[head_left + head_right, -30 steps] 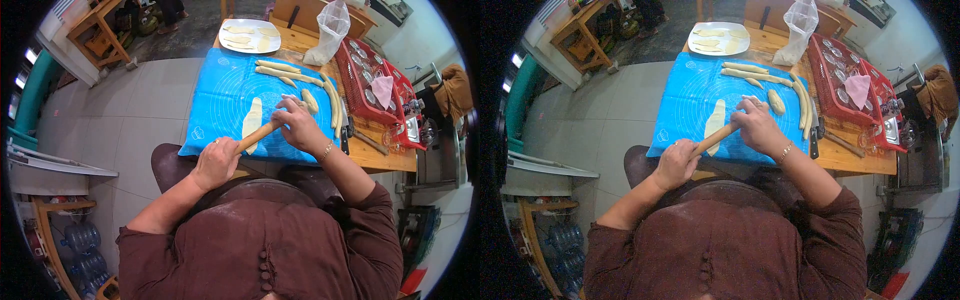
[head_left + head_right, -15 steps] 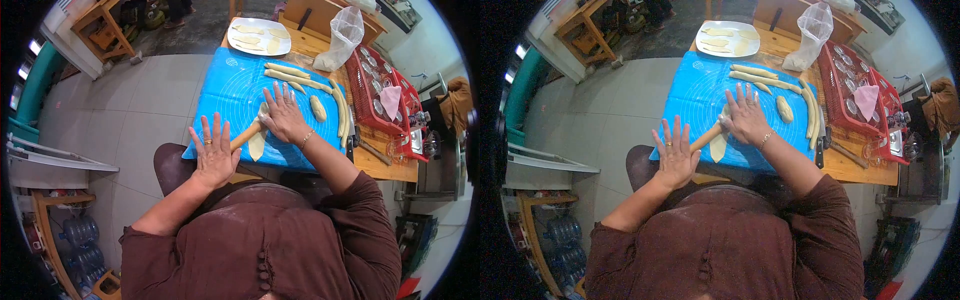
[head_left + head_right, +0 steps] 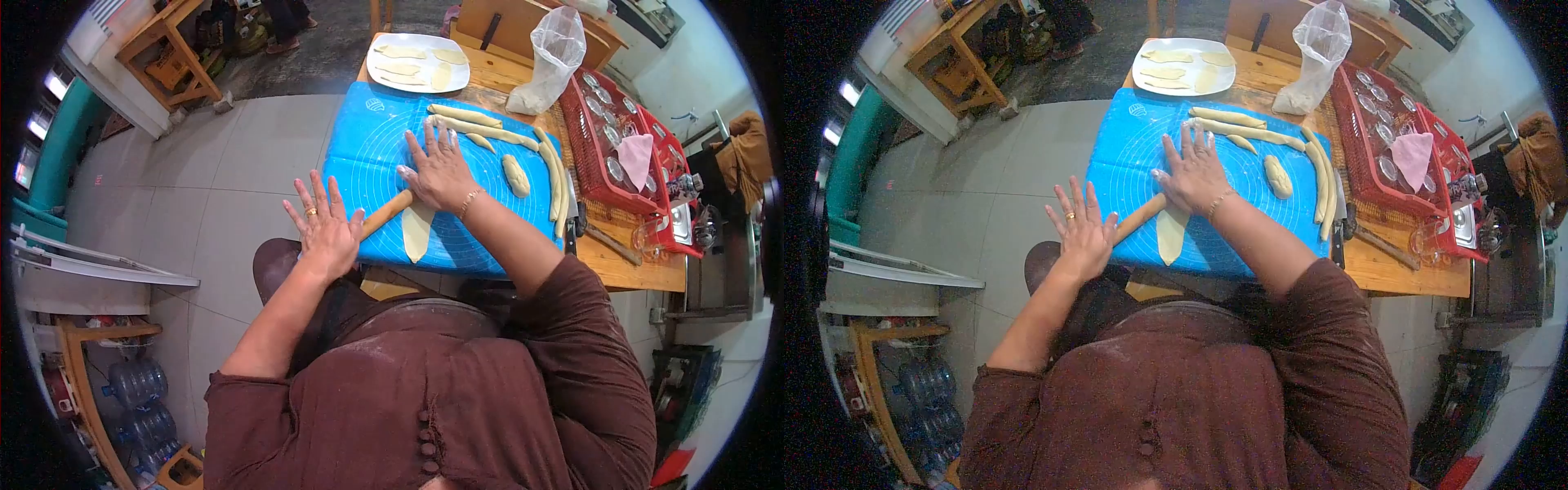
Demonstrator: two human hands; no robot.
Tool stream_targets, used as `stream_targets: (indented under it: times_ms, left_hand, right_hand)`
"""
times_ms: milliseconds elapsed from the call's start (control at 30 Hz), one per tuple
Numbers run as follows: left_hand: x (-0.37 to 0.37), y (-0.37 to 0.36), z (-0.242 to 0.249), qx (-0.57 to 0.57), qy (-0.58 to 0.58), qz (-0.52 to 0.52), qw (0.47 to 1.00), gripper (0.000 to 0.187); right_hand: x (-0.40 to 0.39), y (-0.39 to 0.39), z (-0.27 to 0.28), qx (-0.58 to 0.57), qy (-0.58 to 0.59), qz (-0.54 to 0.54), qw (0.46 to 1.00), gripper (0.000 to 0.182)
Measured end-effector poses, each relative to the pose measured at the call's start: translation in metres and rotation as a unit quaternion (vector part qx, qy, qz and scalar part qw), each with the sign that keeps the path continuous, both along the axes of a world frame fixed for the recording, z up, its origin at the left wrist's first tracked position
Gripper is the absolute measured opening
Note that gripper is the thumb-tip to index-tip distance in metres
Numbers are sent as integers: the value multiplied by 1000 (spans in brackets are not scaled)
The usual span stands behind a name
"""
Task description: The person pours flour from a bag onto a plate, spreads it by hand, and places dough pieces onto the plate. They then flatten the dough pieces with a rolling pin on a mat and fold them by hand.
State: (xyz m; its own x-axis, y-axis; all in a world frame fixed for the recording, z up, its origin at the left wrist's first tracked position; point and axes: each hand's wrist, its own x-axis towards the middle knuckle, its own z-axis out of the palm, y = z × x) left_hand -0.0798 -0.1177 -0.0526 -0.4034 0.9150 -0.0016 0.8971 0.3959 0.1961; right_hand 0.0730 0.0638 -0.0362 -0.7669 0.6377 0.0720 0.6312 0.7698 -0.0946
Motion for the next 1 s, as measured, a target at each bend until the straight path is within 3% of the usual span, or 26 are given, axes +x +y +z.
stream_targets:
  times_ms: [200, 267, 333, 433, 600, 900, 933, 1000]
  left_hand:
    - [32, -33, -1, 129, 40, -173, 976, 84]
    - [36, -34, 1, 113, 46, -181, 976, 85]
    - [38, -30, 3, 98, 54, -195, 974, 86]
    - [32, -24, 5, 103, 69, -198, 972, 84]
    - [15, -4, 15, 10, 53, -83, 995, 74]
    - [-18, 13, -1, 8, 75, 7, 997, 67]
    - [-19, 11, 0, 11, 79, 8, 997, 67]
    - [-19, 3, 3, 139, 10, -113, 984, 57]
  right_hand:
    - [71, -12, 1, -93, 69, 31, 993, 69]
    - [81, -19, 2, -108, 81, 30, 990, 69]
    - [85, -25, 3, -51, 56, 38, 996, 72]
    - [74, -22, -1, -23, 49, 30, 998, 74]
    - [37, -4, -3, 15, 45, 24, 999, 75]
    - [-8, 17, -11, 40, 49, 17, 998, 65]
    - [-10, 18, -11, 42, 63, 13, 997, 63]
    - [-4, 15, -4, 18, 52, 22, 998, 62]
